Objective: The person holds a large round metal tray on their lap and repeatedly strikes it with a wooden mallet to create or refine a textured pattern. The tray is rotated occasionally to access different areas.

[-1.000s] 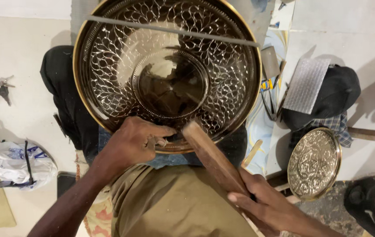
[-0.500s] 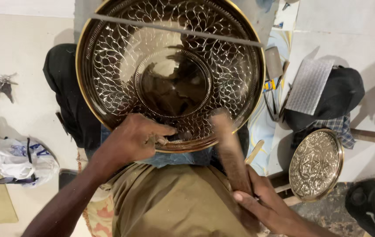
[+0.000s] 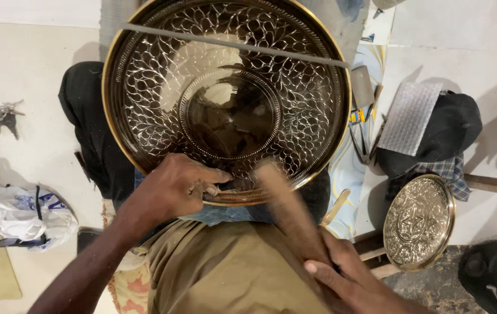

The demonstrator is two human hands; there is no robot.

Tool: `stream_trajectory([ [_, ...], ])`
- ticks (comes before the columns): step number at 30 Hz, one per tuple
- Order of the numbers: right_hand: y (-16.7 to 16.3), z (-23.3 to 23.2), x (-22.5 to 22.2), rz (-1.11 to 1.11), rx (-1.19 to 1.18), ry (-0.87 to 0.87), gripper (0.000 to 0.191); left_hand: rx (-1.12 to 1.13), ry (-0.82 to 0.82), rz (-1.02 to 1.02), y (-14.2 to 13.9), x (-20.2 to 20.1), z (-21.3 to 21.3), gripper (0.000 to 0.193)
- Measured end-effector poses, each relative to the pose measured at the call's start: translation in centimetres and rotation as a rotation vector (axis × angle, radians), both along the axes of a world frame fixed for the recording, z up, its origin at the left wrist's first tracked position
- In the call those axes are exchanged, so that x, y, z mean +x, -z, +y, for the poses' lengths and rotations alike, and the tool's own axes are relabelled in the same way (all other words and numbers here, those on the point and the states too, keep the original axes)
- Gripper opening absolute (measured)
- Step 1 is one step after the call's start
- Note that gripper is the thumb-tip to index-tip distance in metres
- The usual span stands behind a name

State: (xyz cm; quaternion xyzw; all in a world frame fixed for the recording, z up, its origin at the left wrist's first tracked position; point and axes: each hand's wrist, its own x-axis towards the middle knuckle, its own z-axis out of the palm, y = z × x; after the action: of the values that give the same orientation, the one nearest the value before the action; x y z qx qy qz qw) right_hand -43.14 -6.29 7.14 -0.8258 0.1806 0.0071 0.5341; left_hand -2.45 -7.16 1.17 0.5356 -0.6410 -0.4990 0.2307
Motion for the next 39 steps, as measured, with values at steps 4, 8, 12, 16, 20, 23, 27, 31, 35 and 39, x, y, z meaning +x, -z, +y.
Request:
stream_trajectory([
  [4, -0.4, -0.8, 1.1, 0.357, 0.411, 0.249, 0.067, 0.015, 0.006, -0.023, -0.3, 0.1, -0.2, 0.054],
  [8, -0.9, -0.1, 0.6, -0.062, 0.025, 0.093, 0.072, -0.136, 0.026, 0.057, 0.0, 0.1, -0.1, 0.051],
  [12, 0.4, 0.7, -0.9, 0.069, -0.194, -0.019, 0.055, -0.033, -0.02, 0.017, 0.2, 0.3, 0.5, 0.05],
  [16, 1.6, 0.8, -0.9, 0.353, 0.393, 0.257, 0.068, 0.027, 0.0, -0.059, 0.5, 0.3, 0.2, 0.054],
  [20, 1.9, 0.4, 0.6, 0.927, 0.51, 0.124, 0.089, 0.109, 0.064, -0.085, 0.1, 0.5, -0.1, 0.061],
  [23, 0.5, 0.6, 0.2, 0.375, 0.552, 0.292, 0.081, -0.003, -0.024, 0.034, -0.4, 0.7, 0.3, 0.056],
  [27, 0.4, 0.6, -0.2, 0.331, 0.362, 0.125, 0.073, 0.045, 0.02, -0.063, 0.1, 0.7, 0.2, 0.055],
  [31, 1.3, 0.2, 0.7, 0.761, 0.645, 0.295, 0.088, -0.047, 0.06, -0.05, 0.6, 1.1, 0.2, 0.053],
  [35, 1.0, 0.0, 1.4, 0.596, 0.664, 0.503, 0.088, -0.053, 0.019, -0.013, 0.5, 1.2, 0.9, 0.048],
  [39, 1.0, -0.3, 1.6, 0.793, 0.726, 0.367, 0.081, -0.026, 0.058, -0.137, 0.9, 1.1, 1.0, 0.055],
])
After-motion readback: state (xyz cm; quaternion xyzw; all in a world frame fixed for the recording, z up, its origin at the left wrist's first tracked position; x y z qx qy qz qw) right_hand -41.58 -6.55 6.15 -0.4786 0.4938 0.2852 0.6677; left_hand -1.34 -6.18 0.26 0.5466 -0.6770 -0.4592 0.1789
